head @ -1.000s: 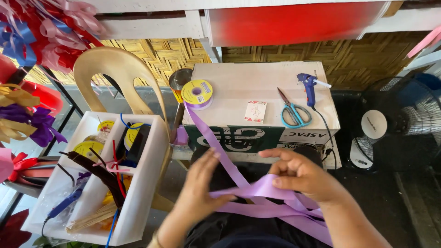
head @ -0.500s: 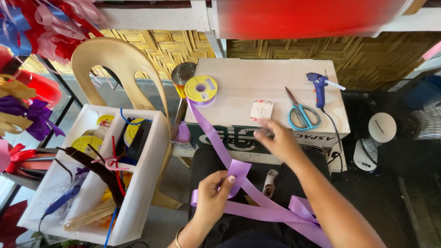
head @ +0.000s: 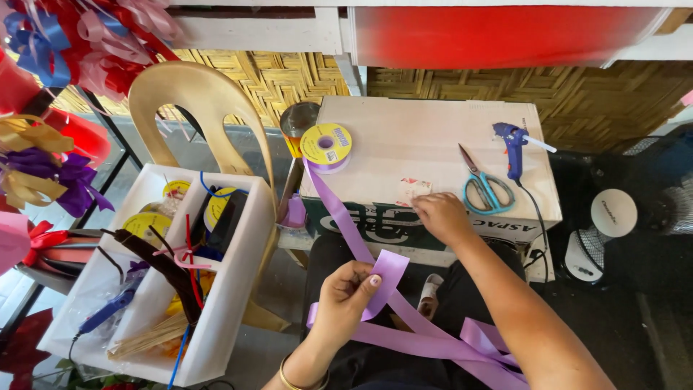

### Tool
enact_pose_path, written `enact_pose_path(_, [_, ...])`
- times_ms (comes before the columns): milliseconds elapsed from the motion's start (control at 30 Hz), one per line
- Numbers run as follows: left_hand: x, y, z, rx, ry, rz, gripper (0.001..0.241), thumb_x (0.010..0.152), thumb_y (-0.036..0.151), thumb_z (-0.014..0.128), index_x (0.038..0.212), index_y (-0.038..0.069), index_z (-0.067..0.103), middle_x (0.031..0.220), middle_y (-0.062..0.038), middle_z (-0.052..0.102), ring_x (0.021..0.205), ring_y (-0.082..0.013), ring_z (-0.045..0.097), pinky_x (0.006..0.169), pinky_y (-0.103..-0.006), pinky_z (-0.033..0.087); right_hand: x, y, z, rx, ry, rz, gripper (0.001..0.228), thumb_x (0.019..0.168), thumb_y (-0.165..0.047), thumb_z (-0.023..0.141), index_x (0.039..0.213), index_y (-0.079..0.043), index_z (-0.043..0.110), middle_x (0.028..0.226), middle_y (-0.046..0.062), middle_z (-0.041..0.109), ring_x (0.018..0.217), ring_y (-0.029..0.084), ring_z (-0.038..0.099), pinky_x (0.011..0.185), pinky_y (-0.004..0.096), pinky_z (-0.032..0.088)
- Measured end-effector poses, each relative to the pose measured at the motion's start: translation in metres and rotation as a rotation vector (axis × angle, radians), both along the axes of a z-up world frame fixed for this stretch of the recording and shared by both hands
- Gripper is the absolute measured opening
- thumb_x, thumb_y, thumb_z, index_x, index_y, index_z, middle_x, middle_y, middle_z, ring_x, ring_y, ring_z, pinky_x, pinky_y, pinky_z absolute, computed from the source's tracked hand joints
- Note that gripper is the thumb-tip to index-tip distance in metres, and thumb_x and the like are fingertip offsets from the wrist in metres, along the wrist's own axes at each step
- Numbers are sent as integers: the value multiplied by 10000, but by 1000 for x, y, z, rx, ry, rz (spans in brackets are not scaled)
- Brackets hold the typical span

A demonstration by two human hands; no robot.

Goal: The person wraps a small rectangular card with a purple ribbon, folding the ribbon over the card and securing it. They then use scissors to trim the ribbon ends and continue wrapping another card with the same ribbon.

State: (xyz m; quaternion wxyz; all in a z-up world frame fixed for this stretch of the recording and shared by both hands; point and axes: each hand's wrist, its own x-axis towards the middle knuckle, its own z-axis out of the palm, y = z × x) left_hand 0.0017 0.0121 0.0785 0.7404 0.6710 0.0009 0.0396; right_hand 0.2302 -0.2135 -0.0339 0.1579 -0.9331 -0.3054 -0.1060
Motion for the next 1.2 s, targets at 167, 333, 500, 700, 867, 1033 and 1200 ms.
enact_pose_path(167, [8,2,-4,113,-192,59,92,950,160,725,881,106,696,844,-19,627,753,-133,587,676,-268,468,-81,14,100,533,436,-172,320,953,-216,635,1235,-118,753,1162,24,795,985,145,739,824,286,544])
enact_pose_path(333, [8,-4,-3,322,-171,328,168,864,134,801,792,120,650,784,8,565,709,-125,498,631,-266,416,-159,8,125,898,637,-7,338,935,-146,693,1268,-127,746,850,5,783,667,82,608,608,240,517])
enact_pose_path(500, [1,-8,2,322,-186,176,223,934,268,705,1018,69,651,920,-40,620,812,-158,574,684,-289,473,-177,1,109,1102,773,73,313,945,-97,690,1254,-93,736,923,37,767,761,114,640,658,264,514])
enact_pose_path(700, [-4,-16,-10,384,-22,58,274,950,334,685,923,78,779,680,14,672,604,-86,558,519,-288,412,-184,3,132,936,672,-40,217,876,-177,755,1061,-68,786,919,36,800,777,108,719,661,239,579])
enact_pose_path(867, [-8,-23,-7,312,-6,46,280,934,304,740,786,66,747,612,9,651,564,-71,536,484,-275,394,-189,7,138,806,511,-184,94,826,-172,814,874,-94,794,792,-10,793,676,81,680,630,230,568])
enact_pose_path(1033, [-10,-23,-4,321,-30,-6,312,961,329,707,792,69,744,611,21,620,569,-73,526,497,-271,393,-189,6,142,808,539,-143,105,867,-171,770,788,-105,789,690,-23,740,629,76,616,594,232,501])
enact_pose_path(1200, [-11,-21,-3,272,-31,-46,316,969,321,696,800,56,730,646,11,630,604,-83,536,526,-272,405,-187,2,133,786,545,-178,121,845,-193,792,904,-95,833,783,-7,812,688,80,681,623,226,549])
